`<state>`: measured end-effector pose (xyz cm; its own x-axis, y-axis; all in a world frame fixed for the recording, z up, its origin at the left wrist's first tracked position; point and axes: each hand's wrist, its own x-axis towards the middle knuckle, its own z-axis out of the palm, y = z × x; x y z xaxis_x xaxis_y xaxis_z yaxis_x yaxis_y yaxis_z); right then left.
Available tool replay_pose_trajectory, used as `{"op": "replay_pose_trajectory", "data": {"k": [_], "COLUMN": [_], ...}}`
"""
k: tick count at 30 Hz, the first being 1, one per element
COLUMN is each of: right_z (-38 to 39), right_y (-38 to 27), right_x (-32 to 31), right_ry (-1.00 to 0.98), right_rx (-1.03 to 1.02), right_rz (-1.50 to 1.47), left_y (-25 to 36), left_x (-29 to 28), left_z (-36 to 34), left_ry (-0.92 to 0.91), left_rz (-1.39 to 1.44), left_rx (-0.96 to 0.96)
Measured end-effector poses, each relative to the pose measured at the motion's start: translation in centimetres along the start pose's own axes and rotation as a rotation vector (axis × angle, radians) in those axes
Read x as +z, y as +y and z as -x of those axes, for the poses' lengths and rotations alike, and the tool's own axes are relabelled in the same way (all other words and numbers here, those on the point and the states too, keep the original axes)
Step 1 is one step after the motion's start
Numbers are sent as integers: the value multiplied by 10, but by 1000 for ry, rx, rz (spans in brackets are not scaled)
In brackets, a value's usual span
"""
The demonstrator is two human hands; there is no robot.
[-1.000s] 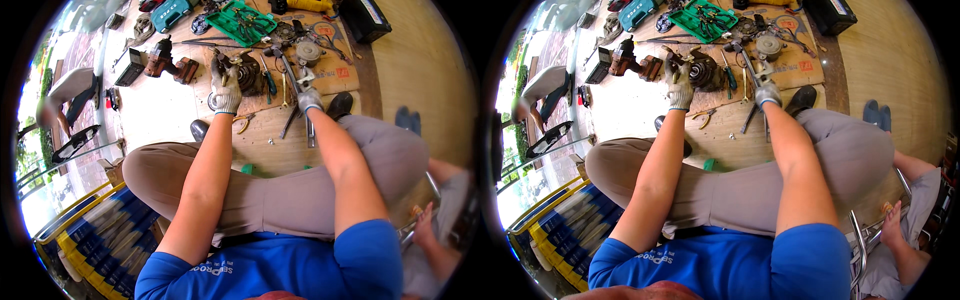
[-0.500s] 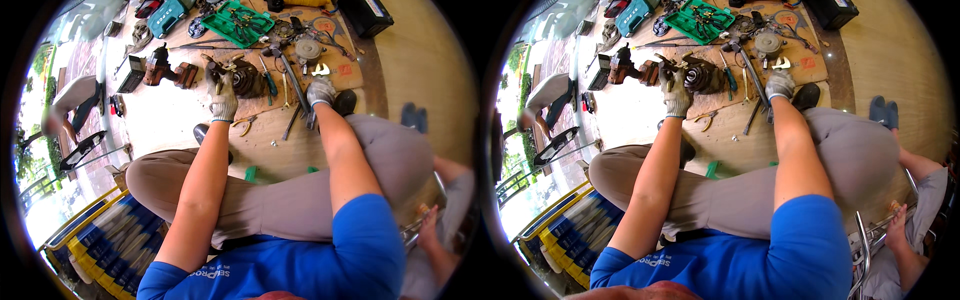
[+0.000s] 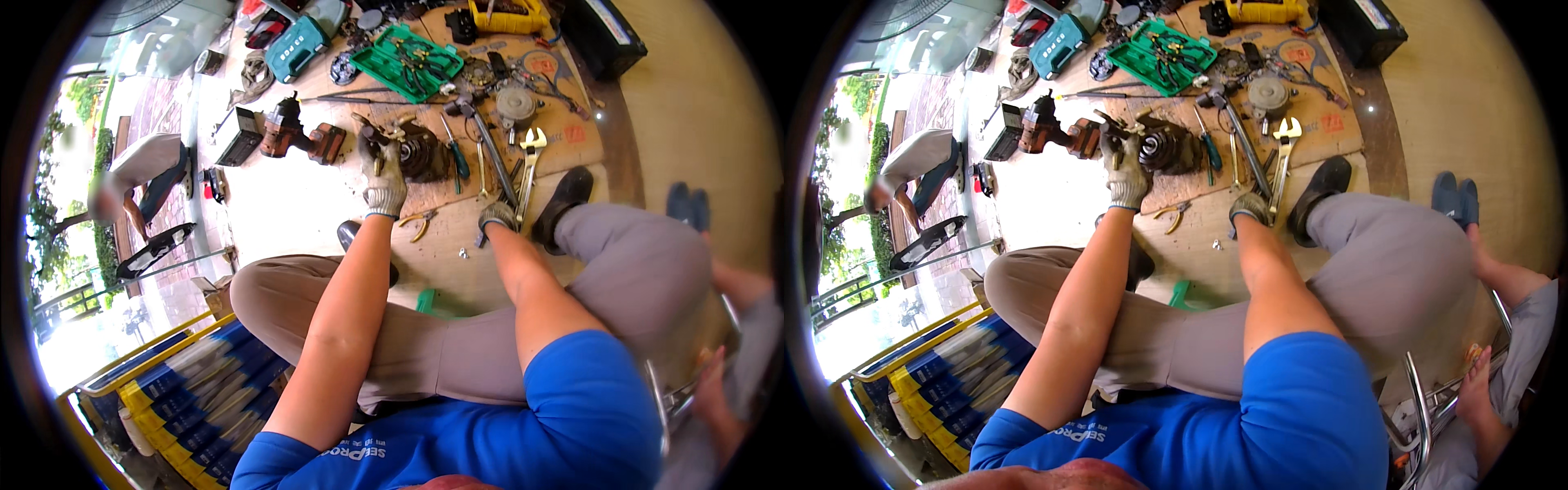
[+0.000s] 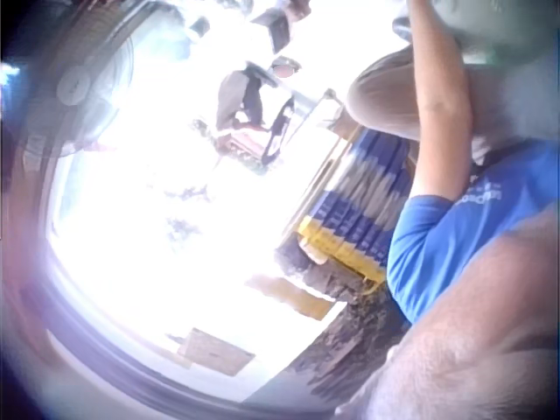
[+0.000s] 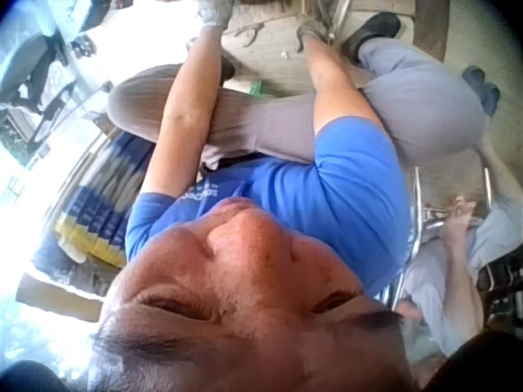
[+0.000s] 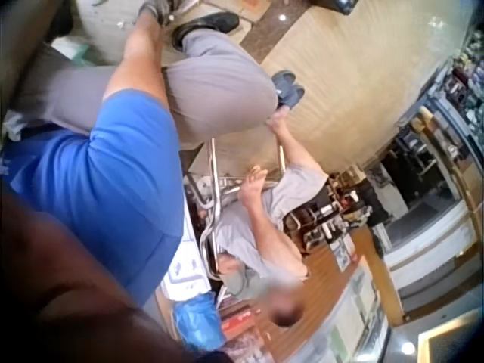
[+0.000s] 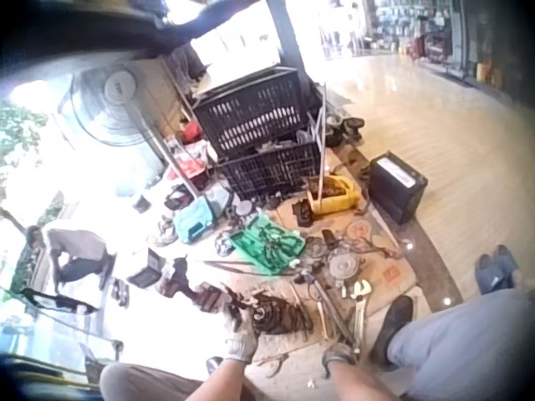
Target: The person sits on the floor and uses a wrench to tighten or loosen bolts on a mechanical part, likely a motor or engine component. They manipulate the part with gloved hands, adjusting the wrench and repositioning the object throughout the process.
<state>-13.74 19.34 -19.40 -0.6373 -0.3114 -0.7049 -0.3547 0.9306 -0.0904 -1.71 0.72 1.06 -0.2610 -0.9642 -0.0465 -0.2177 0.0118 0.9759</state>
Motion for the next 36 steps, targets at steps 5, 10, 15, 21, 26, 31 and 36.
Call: {"op": "replay_pose_trajectory", "data": {"k": [5,10,15,21,26,31,36], "right_z": [3,34,175,238,195,160,173], "right_y": [-6,-20,-62,-74,-109,-124,-133], "right_x": [-10,-49,-145,-126,-111,-110,-124], "right_ry": [-266,-140,-182,42,135,155,65], "right_rx": [-137,-737,-989,-449,-495,-503,-356], "right_rz": [188,1079,1213,-49,45,88,-5], "left_y": [1,-8,27,-15,14,21,27], "left_x": [-8,-1,-8,-12,3,-6,-11], "left_z": [5,-4,12,0,3,14,17], "left_ry": [58,63,55,54,138,9,-17], "left_rz": [-48,112,-91,158,808,136,158], "left_rx": [-52,-27,-23,128,-83,77,-27]}}
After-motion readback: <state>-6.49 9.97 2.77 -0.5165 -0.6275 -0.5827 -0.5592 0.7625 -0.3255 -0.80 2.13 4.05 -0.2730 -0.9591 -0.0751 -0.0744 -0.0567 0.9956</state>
